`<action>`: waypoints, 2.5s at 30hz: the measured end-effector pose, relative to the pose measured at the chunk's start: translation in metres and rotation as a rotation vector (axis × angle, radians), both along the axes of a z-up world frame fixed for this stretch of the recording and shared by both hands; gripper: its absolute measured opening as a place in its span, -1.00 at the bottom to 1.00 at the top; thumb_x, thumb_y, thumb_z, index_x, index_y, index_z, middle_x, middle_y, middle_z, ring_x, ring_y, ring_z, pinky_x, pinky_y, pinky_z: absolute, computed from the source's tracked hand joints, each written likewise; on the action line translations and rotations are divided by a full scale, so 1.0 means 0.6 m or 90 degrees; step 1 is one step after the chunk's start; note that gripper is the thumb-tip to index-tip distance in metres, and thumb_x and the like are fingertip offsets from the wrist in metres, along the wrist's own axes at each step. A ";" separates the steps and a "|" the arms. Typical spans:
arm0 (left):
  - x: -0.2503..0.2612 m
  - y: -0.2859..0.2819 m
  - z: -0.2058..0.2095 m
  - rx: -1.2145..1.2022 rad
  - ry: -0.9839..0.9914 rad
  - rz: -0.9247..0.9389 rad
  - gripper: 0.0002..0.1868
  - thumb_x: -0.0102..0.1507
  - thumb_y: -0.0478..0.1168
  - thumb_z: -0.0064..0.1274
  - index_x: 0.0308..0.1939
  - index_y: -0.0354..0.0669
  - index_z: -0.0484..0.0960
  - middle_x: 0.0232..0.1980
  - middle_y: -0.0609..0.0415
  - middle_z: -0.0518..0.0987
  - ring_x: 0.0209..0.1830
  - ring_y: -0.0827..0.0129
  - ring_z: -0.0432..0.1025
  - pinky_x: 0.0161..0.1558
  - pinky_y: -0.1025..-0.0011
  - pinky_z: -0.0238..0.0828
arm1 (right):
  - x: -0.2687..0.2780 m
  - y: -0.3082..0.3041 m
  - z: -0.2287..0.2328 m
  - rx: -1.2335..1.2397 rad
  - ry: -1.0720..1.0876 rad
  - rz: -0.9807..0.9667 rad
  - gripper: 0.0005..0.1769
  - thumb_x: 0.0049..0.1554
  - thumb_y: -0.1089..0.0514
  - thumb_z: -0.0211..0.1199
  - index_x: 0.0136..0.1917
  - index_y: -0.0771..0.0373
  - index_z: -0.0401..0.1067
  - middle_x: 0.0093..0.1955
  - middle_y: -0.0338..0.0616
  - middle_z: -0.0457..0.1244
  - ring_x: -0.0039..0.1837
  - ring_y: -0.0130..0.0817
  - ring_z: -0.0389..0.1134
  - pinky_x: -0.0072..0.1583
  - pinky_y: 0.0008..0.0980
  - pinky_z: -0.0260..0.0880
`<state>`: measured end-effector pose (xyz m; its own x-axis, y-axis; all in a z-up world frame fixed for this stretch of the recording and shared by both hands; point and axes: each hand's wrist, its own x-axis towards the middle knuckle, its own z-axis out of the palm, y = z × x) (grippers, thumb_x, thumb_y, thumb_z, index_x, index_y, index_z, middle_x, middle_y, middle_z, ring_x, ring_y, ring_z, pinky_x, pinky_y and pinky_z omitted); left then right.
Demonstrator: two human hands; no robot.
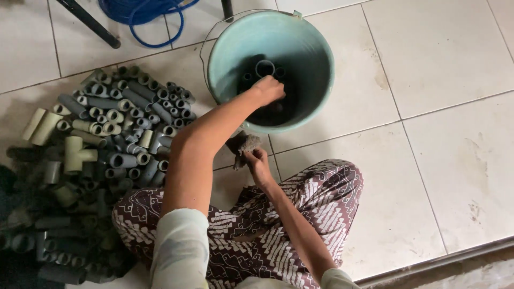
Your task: Cleaning and inspecting PVC pipe fittings with a cloth before placing them into a bucket
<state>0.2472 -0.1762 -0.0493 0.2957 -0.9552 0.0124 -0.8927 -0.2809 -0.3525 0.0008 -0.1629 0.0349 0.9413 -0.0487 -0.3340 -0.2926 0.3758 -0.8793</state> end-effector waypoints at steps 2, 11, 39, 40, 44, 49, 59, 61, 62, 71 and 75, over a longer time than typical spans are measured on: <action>0.017 -0.024 -0.036 0.022 -0.024 0.001 -0.79 0.10 -0.37 0.17 -0.58 0.06 0.62 -0.52 0.19 0.60 -0.49 0.34 0.52 -0.40 0.30 0.38 | 0.002 -0.006 -0.036 -0.001 -0.006 0.015 -0.64 0.16 0.12 0.20 -0.45 0.23 0.44 -0.62 -0.21 0.06 -0.56 -0.56 -0.11 -0.41 -0.45 -0.13; 0.034 -0.070 -0.125 0.078 -0.078 0.064 -0.77 0.27 -0.06 0.08 -0.50 0.34 0.65 -0.43 0.34 0.67 -0.40 0.42 0.57 -0.37 0.25 0.31 | -0.003 -0.002 0.014 0.037 -0.032 0.008 -0.67 0.19 0.19 0.17 -0.42 0.20 0.36 -0.55 -0.28 -0.01 -0.50 -0.58 -0.12 -0.34 -0.47 -0.12; -0.174 0.462 0.019 -0.083 0.170 0.525 -0.46 0.02 -0.03 0.45 0.05 0.03 0.66 0.00 -0.07 0.51 0.08 0.09 0.38 0.10 0.15 0.25 | -0.021 -0.016 -0.019 0.589 0.192 -0.006 -0.55 -0.07 0.09 0.27 0.09 0.29 0.44 0.11 0.03 0.32 0.19 -0.07 0.36 0.37 0.06 0.18; -0.176 0.455 0.008 -0.089 0.167 0.524 -0.46 0.02 -0.03 0.45 0.05 0.03 0.66 0.00 -0.07 0.51 0.08 0.09 0.38 0.10 0.15 0.25 | -0.022 -0.014 0.000 0.584 0.187 -0.005 -0.55 -0.07 0.09 0.27 0.09 0.29 0.44 0.11 0.03 0.32 0.19 -0.07 0.36 0.37 0.06 0.18; -0.197 0.437 0.001 -0.245 -0.046 0.430 -0.75 0.05 -0.33 0.34 -0.24 -0.04 0.65 -0.29 -0.05 0.50 -0.23 0.08 0.44 -0.09 0.16 0.30 | -0.028 -0.003 0.027 0.579 0.193 -0.020 -0.57 -0.06 0.12 0.30 0.08 0.32 0.49 0.07 0.07 0.34 0.16 -0.02 0.38 0.35 0.09 0.25; -0.187 0.445 -0.023 -0.254 -0.048 0.428 -0.70 -0.06 -0.46 0.34 -0.38 -0.09 0.59 -0.26 0.03 0.49 -0.23 0.12 0.44 -0.16 0.20 0.37 | -0.034 -0.006 0.001 0.541 0.185 -0.032 -0.52 -0.09 0.14 0.28 0.10 0.38 0.48 0.15 0.14 0.33 0.23 -0.03 0.35 0.41 0.11 0.15; -0.339 0.365 0.149 -0.751 0.275 0.539 -0.77 0.23 -0.13 0.29 -0.11 -0.05 0.63 -0.22 0.01 0.67 -0.32 0.11 0.53 -0.22 0.20 0.45 | -0.024 -0.030 -0.039 -0.288 -0.177 0.242 -0.76 0.25 0.06 0.13 -0.09 0.26 0.48 -0.12 0.00 0.30 0.03 -0.45 0.36 0.21 -0.50 0.30; -0.376 0.337 0.160 -0.844 0.311 0.533 -0.77 0.25 -0.11 0.30 -0.10 -0.07 0.65 -0.23 -0.03 0.69 -0.43 0.16 0.51 -0.27 0.26 0.43 | -0.046 -0.012 0.069 0.059 -0.118 0.195 -0.70 0.28 0.03 0.09 -0.02 0.28 0.51 -0.06 -0.07 0.32 0.06 -0.49 0.35 0.29 -0.41 0.31; -0.385 0.327 0.157 -0.879 0.359 0.497 -0.77 0.23 -0.13 0.32 -0.09 -0.06 0.67 -0.20 0.01 0.70 -0.47 0.23 0.47 -0.30 0.31 0.42 | -0.053 -0.005 0.094 0.021 -0.130 0.215 -0.71 0.28 0.09 0.07 -0.05 0.33 0.49 -0.09 -0.05 0.31 0.03 -0.49 0.28 0.28 -0.38 0.28; -0.433 0.294 0.172 -0.730 0.415 0.362 -0.73 0.27 -0.28 0.22 0.06 -0.14 0.67 -0.19 -0.03 0.67 -0.40 0.23 0.50 -0.18 0.27 0.43 | -0.036 -0.046 -0.073 0.018 -0.093 0.022 -0.63 0.17 0.31 0.22 -0.44 0.31 0.25 -0.52 -0.04 0.13 -0.42 -0.31 0.19 -0.28 -0.32 0.19; -0.430 0.304 0.133 -0.649 0.272 0.355 -0.76 0.31 -0.16 0.20 0.02 -0.13 0.66 -0.19 0.03 0.62 -0.28 0.21 0.52 -0.15 0.27 0.41 | -0.077 -0.022 0.078 -0.214 -0.183 0.115 -0.66 0.14 0.36 0.22 -0.43 0.31 0.24 -0.45 -0.22 -0.02 -0.38 -0.45 0.11 -0.31 -0.38 0.18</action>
